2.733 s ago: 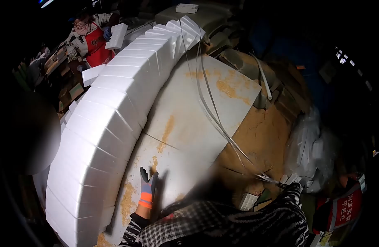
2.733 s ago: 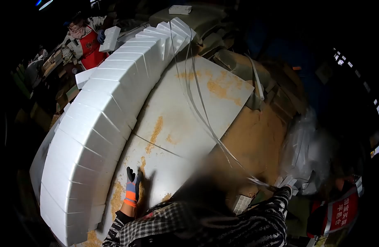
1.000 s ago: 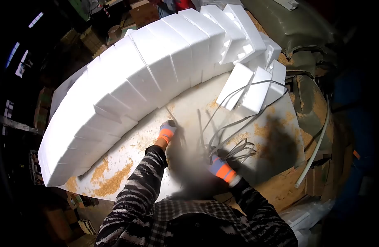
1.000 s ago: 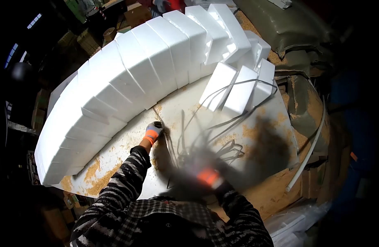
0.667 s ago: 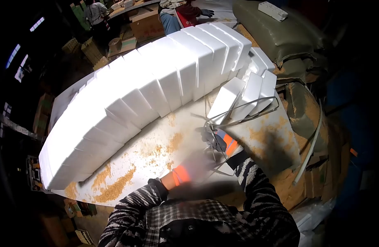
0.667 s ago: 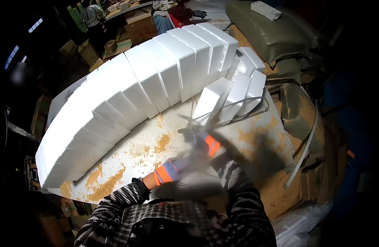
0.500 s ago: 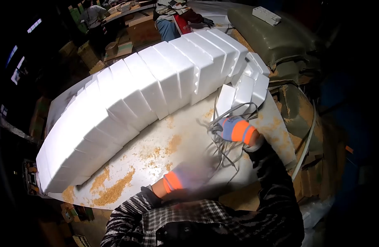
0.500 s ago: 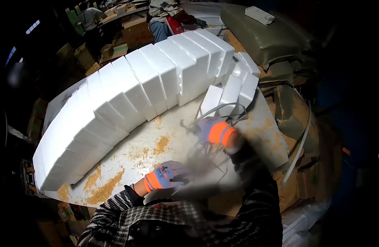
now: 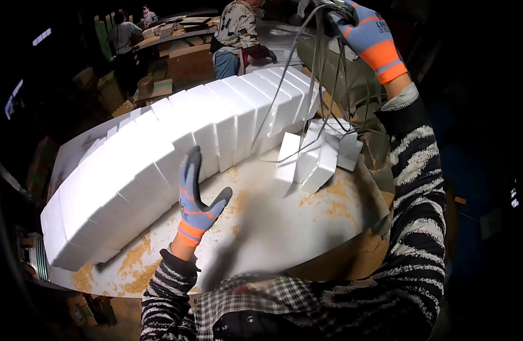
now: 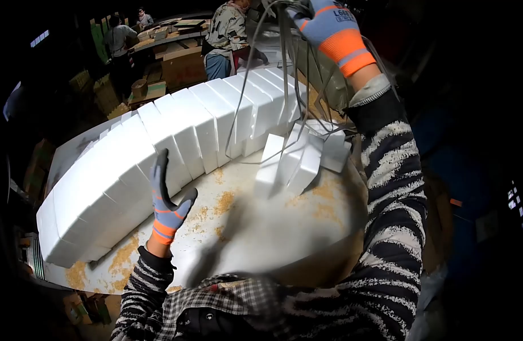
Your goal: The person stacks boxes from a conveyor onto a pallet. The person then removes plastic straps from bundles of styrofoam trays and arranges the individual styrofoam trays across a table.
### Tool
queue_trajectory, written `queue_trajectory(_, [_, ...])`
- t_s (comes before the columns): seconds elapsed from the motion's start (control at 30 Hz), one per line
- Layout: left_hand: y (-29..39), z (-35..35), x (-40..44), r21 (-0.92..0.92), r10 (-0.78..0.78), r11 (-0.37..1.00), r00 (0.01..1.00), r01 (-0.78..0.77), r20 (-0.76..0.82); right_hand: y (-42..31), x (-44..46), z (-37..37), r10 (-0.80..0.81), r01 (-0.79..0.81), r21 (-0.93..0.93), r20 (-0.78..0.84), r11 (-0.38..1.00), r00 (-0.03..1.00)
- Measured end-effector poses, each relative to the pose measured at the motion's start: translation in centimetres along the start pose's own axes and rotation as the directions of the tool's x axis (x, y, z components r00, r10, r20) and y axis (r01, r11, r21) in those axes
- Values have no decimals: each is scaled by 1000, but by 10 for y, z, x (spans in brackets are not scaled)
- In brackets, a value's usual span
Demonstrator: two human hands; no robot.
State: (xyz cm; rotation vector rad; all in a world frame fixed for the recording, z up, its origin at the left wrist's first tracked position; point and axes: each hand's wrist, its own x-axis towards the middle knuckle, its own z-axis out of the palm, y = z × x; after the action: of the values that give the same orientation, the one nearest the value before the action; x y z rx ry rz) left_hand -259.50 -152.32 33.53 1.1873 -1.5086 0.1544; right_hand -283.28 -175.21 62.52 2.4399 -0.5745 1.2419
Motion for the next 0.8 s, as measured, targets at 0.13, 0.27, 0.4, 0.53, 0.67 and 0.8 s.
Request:
queue_trajectory(0.13, [22, -80, 61, 2, 302, 938, 811, -348, -502, -123, 37, 16, -149, 19, 250, 514, 968, 845])
queue_trajectory(0.27, [56, -190, 97, 265, 651, 755, 635, -600, -416, -299, 48, 24, -368, 117, 349, 900, 930, 234])
queue_trajectory(0.4, [94, -192, 101, -43, 282, 959, 959, -281, 20, -327, 45, 3, -678, 238, 684, 725, 690, -117])
queue_trajectory(0.53, [100, -196, 49, -462, -202, 842, 957, 279, 210, -348, 55, -16, -687, 13, 691, 721, 723, -96])
queue_trajectory(0.67, [121, -200, -3, -758, -408, 509, 890, 407, 203, -365, 67, -23, -684, -179, 750, 657, 637, 318])
queue_trajectory(0.8, [173, -201, -5, -731, -566, 510, 817, 453, 111, -387, 76, -18, -591, -401, 885, 460, 239, 663])
